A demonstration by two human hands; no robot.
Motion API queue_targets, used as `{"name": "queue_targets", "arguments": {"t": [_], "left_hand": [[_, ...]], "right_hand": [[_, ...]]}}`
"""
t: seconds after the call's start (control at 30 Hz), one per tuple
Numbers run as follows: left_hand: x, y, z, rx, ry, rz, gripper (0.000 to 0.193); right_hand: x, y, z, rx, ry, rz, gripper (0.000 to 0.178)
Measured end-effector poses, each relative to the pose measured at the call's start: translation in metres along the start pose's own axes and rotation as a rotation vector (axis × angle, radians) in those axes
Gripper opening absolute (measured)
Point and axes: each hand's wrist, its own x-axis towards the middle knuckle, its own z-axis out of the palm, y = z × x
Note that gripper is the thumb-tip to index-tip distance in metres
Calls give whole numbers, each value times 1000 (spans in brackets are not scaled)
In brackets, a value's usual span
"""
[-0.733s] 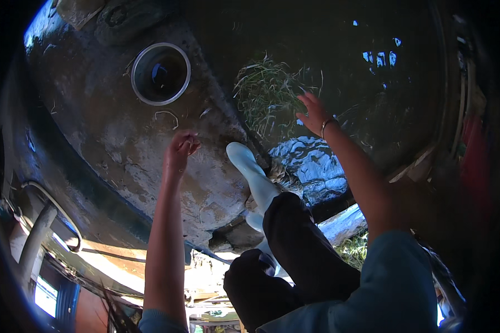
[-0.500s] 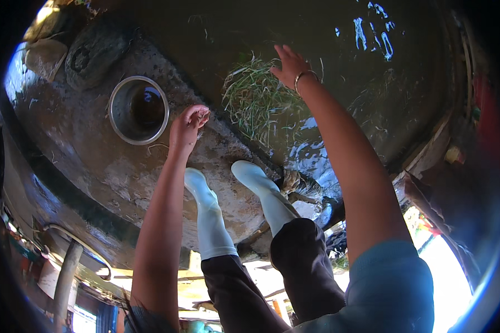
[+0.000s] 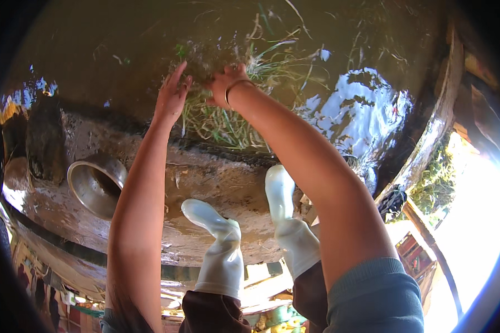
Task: The person stands in a shallow water-filled enclosure and removes a red-and-white sack, then gathers floating grass and debris by hand. They use a metal bowl to scoop and pour water, repeatedly clearing the surface and moving debris to the edge. The person continues to pull out clumps of grass and place them on the side, then walks out of the enclosure carrying the bowl.
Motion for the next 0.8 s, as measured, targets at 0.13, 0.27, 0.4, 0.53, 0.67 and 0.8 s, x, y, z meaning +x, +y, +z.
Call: {"name": "queue_targets", "arguments": {"t": [0.13,0.27,0.4,0.53,0.67,0.8], "left_hand": [[-17,14,20,314,-136,-109,55],[-4,12,20,548,166,-178,67],[13,6,34,441,-599,-390,78],[-16,15,62,11,-774,-477,88],[-50,40,101,-392,-629,-1149,106],[-92,95,139,-1164,6,-1248,79]], "right_hand": [[-41,56,2,441,82,-97,50],[-1,143,-12,3,876,368,67],[22,149,29,303,207,293,86],[-22,100,110,827,-262,193,82],[-38,41,171,1405,-159,419,83],[-64,5,178,2159,-107,554,105]]}}
